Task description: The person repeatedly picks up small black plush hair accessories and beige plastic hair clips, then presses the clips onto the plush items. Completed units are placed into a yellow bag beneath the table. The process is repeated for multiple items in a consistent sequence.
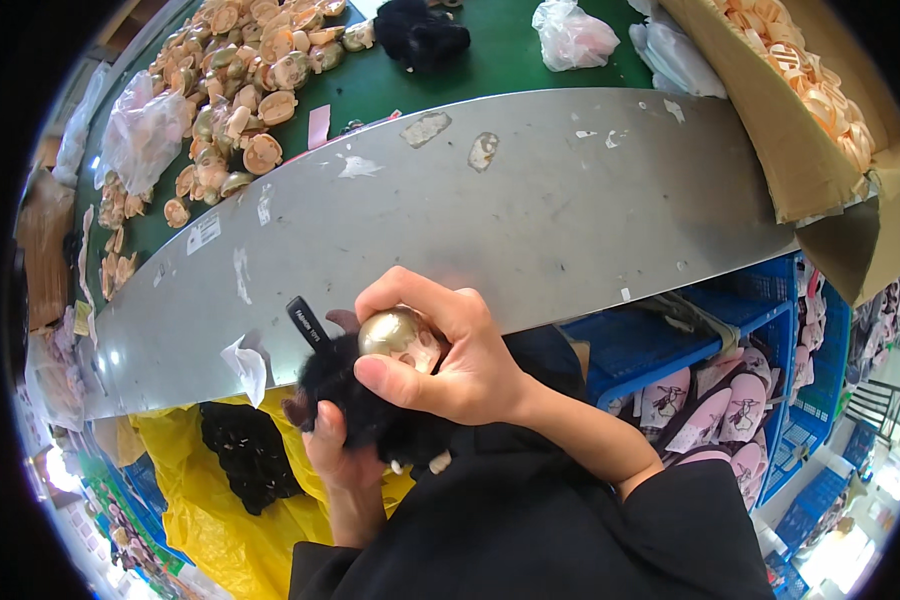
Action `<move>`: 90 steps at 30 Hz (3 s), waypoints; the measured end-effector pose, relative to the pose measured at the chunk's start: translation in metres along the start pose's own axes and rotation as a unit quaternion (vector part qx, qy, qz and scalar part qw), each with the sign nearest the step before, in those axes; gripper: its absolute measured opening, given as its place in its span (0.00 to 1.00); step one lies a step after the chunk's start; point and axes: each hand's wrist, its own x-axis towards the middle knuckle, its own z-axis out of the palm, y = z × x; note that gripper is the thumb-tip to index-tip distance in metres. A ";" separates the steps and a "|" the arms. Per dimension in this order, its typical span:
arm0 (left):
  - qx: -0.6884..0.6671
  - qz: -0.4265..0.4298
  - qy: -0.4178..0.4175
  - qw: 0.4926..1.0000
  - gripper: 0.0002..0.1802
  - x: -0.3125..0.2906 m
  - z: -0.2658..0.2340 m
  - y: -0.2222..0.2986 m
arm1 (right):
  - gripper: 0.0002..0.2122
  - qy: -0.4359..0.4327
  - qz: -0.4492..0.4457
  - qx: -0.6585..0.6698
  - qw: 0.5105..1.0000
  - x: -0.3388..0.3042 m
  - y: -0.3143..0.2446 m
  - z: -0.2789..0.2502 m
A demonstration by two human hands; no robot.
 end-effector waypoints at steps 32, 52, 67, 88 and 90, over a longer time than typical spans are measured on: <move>0.221 0.092 0.099 0.966 0.12 0.016 0.020 -0.004 | 0.23 0.106 -0.281 -0.371 0.879 0.003 0.012 -0.011; 0.097 0.056 -0.026 0.993 0.15 0.002 -0.021 0.038 | 0.38 -0.020 0.042 -0.101 0.994 0.006 0.002 0.022; 0.110 0.083 -0.085 0.987 0.11 -0.013 -0.033 0.055 | 0.36 -0.095 0.256 0.119 0.955 0.001 -0.011 0.041; 0.483 0.405 0.204 0.749 0.15 -0.006 -0.014 0.044 | 0.17 -0.015 -0.275 -0.366 0.889 -0.004 -0.018 0.082; 0.465 0.404 0.151 0.773 0.18 0.001 -0.022 0.041 | 0.14 -0.041 -0.268 -0.321 0.907 0.003 -0.017 0.074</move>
